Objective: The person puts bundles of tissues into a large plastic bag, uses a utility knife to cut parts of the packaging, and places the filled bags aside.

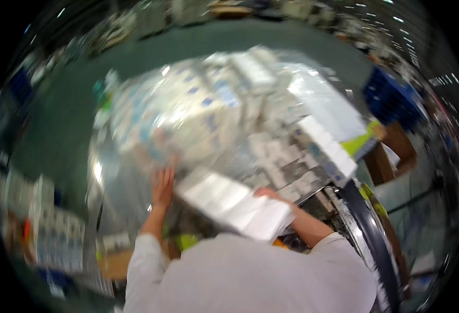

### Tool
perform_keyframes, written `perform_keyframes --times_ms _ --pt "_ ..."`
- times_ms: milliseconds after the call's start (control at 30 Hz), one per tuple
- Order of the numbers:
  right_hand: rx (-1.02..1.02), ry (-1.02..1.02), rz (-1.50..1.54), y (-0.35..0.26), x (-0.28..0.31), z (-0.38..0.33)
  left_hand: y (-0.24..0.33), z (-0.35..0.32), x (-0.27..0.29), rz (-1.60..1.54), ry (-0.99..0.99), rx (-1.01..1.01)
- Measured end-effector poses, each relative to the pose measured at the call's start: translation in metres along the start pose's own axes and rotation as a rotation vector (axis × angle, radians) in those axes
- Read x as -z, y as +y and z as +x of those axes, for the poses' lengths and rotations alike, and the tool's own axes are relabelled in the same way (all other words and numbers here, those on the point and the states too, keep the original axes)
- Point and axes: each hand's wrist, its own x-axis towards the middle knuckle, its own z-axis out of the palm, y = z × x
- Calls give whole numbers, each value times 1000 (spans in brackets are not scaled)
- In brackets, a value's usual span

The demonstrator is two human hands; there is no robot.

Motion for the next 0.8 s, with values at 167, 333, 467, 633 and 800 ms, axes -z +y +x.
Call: perform_keyframes --times_ms 167,333,467,633,800 --pt "-956 151 828 -43 -20 23 -17 50 -9 -60 -110 -245" --pt "-995 307 778 -62 -25 9 -3 85 -12 -216 -421 -6" --pt "-890 332 837 -61 -29 10 11 68 31 -900 -259 308" --pt "-650 418 887 -86 -34 16 21 60 155 -1242 -58 319" --pt "-582 801 488 -45 -57 54 12 42 169 -1111 12 227"
